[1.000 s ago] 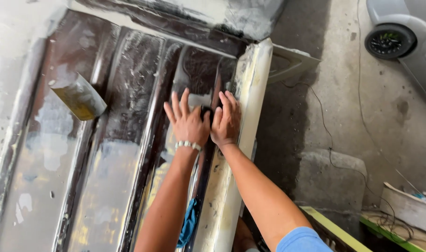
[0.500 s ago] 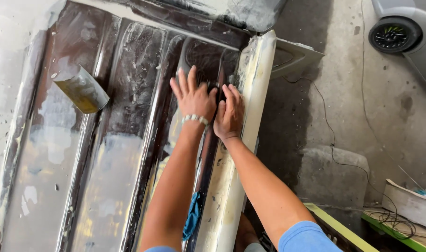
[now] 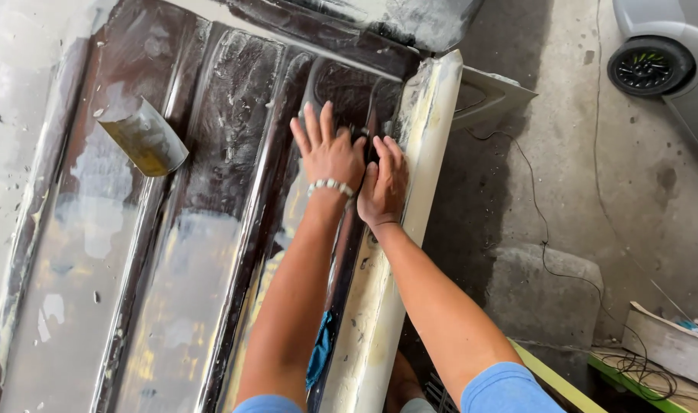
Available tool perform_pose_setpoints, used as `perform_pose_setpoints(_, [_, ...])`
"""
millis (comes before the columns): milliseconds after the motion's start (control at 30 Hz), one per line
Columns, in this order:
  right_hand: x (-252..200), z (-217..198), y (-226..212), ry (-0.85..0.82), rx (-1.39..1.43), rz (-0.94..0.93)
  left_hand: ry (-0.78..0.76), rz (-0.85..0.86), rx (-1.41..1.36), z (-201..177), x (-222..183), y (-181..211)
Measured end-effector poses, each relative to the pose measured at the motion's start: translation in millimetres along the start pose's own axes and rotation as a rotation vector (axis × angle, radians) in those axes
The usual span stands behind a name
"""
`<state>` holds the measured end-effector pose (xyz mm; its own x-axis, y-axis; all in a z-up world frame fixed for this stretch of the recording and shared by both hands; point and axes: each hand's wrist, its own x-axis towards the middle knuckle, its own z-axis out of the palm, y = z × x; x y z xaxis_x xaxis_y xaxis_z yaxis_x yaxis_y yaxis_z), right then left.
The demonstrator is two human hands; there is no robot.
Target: The person cleans a corrugated metal surface, likely a vehicle roof, using a blue cloth and a small black block. They wipe the surface with the cloth, then use the block to scrub the ridges and grooves, occasionally wiping away residue with the cloth.
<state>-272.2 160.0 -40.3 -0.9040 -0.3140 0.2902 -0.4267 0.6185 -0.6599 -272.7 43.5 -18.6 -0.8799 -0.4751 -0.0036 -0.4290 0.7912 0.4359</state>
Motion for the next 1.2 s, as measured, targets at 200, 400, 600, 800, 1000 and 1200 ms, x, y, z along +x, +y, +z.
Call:
perform_pose_setpoints(200, [0, 2, 3, 0.012, -0.016, -0.002, -0.082, 0.018, 0.017, -38, -68, -9])
perform_pose_setpoints(400, [-1, 4, 3, -0.028, -0.020, 0.022, -0.152, -0.112, 0.048, -59, -207, -38])
perform_pose_setpoints(600, [-6, 6, 12, -0.003, -0.022, -0.031, -0.027, -0.060, 0.044, -41, -110, -3])
perform_pose_setpoints(800, [-7, 6, 12, -0.026, -0.026, -0.010, -0.121, -0.126, 0.027, -71, -214, -29])
perform_pose_setpoints(1000, [-13, 3, 10, -0.032, -0.024, 0.038, -0.120, -0.189, 0.045, -56, -224, -28])
perform_pose_setpoints(1200, [-8, 6, 7, -0.035, -0.017, 0.026, -0.046, -0.127, 0.033, -56, -230, -35])
